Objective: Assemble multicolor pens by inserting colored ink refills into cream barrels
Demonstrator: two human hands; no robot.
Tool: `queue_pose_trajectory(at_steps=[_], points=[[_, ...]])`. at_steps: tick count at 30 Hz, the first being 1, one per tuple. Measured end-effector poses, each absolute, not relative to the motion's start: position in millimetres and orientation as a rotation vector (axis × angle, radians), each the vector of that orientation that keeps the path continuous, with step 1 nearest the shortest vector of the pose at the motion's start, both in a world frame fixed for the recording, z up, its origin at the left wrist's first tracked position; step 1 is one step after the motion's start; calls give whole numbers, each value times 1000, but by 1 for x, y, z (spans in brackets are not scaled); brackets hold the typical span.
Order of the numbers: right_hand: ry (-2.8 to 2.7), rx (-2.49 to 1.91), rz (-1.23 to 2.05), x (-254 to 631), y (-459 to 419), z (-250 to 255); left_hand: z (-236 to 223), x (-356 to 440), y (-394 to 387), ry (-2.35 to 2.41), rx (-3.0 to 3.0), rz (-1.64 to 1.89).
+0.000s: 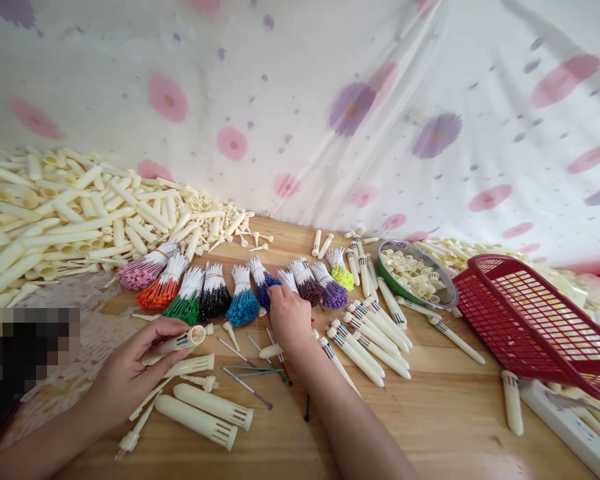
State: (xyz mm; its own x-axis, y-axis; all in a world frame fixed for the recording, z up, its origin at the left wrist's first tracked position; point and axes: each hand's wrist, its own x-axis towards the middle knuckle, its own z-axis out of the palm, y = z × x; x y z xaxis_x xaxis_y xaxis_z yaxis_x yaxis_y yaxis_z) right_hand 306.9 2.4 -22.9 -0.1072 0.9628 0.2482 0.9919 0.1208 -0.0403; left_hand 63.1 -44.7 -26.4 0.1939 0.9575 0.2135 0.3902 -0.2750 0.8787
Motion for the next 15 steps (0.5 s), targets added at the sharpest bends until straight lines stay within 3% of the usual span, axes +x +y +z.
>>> queue_pose_trajectory(at_steps=[15], points=[[-2257,-1565,149,323,4,-28,-25,64,-43,1255,1809,1053]])
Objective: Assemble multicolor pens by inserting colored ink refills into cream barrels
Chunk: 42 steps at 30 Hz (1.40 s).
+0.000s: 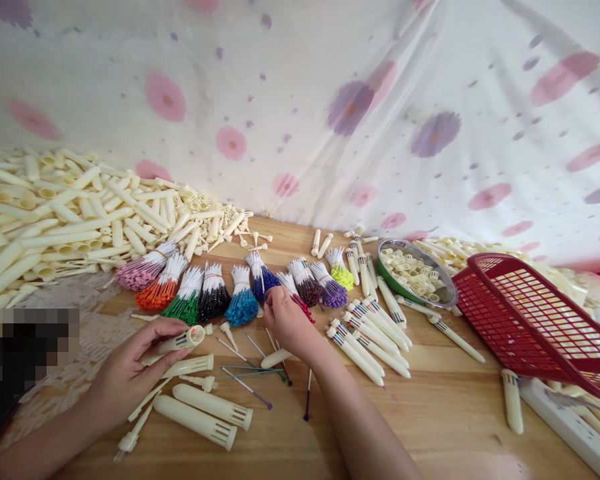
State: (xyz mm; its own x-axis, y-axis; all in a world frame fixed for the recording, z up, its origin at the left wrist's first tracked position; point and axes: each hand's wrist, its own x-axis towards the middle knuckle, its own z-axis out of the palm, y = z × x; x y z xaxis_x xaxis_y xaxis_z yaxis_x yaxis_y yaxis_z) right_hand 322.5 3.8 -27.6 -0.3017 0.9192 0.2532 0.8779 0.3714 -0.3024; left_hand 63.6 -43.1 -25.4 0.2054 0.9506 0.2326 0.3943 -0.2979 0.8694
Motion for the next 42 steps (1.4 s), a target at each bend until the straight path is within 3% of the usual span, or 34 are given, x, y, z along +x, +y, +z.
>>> queue_pose_trajectory(at_steps=[10,16,23,28,35,42], points=[[-2239,-1438,180,324,-3,-13,-26,62,-44,1259,1796,1057],[-2223,-1455,-83,322,-2,-12,-26,62,-43,1251,1795,1047],[-2046,-1102,-246,315,-10,-8,-23,63,-44,1264,1790,1058],[-1965,-1035,-1,313,-13,-9,-23,63,-43,1268,1792,1079],[-1451,-917,851,319,-27,20,-25,59,-42,1267,1788,1060],[-1502,-819,1101,316,-38,34,-20,62,-42,1283,1768,1038]])
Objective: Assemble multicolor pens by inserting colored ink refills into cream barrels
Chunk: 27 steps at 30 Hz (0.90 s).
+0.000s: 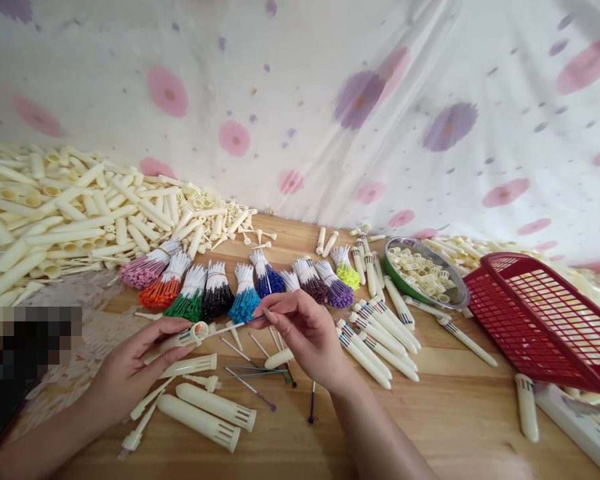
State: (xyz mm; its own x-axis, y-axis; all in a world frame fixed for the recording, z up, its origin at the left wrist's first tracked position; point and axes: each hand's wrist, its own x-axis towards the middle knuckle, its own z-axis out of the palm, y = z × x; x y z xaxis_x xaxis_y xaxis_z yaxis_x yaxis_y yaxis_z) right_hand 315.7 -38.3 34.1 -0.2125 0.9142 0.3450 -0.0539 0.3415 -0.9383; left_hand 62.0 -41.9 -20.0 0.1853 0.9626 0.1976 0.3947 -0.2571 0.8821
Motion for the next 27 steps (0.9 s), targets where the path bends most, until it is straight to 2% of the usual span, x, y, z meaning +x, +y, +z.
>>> queue_pose_trajectory(at_steps=[27], points=[[-1647,-766,1081,307,-37,24,-17,62,-44,1158,2034,934]])
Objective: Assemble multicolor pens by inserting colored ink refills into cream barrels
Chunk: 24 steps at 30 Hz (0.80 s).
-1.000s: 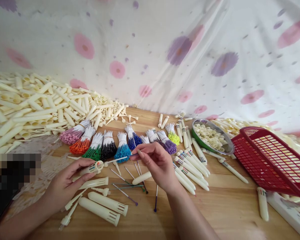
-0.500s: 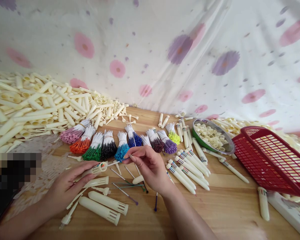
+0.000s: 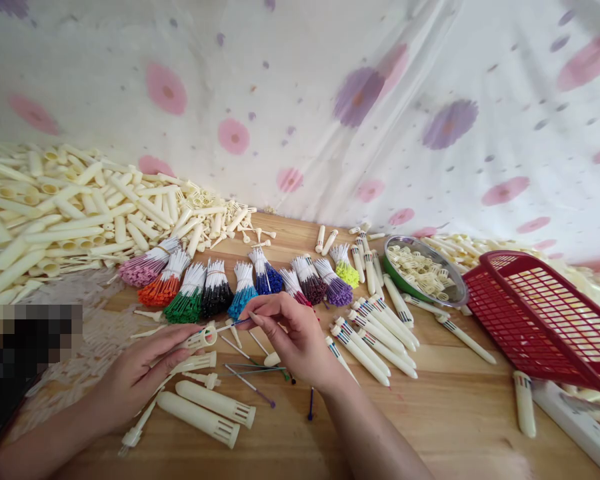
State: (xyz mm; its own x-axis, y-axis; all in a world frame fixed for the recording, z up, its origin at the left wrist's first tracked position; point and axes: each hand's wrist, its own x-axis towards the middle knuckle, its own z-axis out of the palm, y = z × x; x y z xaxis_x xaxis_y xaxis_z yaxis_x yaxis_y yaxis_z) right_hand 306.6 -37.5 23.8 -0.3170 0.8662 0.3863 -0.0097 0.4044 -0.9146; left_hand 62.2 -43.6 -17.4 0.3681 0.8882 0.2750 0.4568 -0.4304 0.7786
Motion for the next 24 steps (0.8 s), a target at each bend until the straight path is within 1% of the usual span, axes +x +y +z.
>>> queue_pose_trajectory(at_steps=[12,21,24], points=[[-1608,-762,1100,307,-36,25,-12,63,-44,1136,2063,924],[-1753,-751,1078,293,-40,17,-13,64,-46,1112,2050,954],[-1895,-775,923,285,-42,17,-13,65,-45,1098,2060,942]])
